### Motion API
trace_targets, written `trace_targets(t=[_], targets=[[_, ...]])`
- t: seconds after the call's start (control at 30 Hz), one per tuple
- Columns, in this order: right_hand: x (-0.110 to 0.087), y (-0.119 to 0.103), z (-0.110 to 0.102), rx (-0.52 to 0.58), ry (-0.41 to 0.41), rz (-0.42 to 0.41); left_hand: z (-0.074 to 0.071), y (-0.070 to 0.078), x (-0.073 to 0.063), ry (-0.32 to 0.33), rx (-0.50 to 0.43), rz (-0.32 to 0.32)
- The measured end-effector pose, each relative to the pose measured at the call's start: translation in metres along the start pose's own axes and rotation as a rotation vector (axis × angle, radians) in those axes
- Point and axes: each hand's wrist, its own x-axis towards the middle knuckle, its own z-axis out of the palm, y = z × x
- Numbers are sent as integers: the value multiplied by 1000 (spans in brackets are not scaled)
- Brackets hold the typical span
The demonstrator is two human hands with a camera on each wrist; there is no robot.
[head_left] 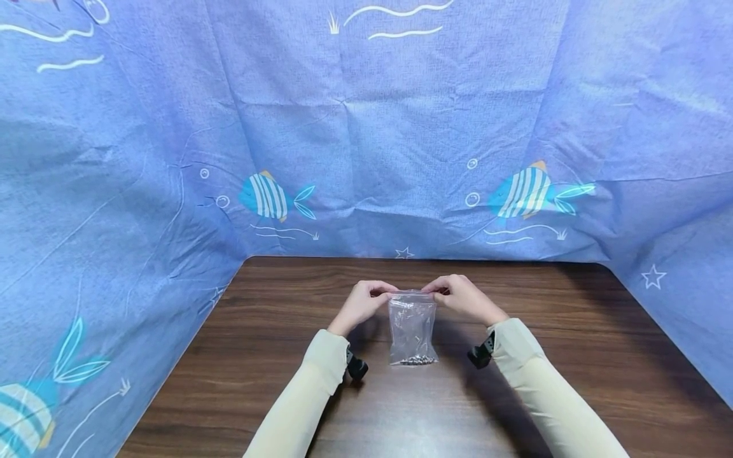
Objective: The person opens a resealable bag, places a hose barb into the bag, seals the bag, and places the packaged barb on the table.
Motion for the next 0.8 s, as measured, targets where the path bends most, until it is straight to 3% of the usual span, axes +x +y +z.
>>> trace_targets(t=[0.23,0.37,0.5,0.67,0.8], targets=[[3,18,25,75,115,127,8,-17,8,1,29,-22],[3,25,38,99,160,172,9,-24,10,-46,37,-54],[2,29,45,106,161,170,9,-24,8,-121,50,-97],[0,33,48,99,137,177,7,-24,5,-189,99,-94],[-4,34,43,100,96,213,4,-22,2,-159,168,-82]])
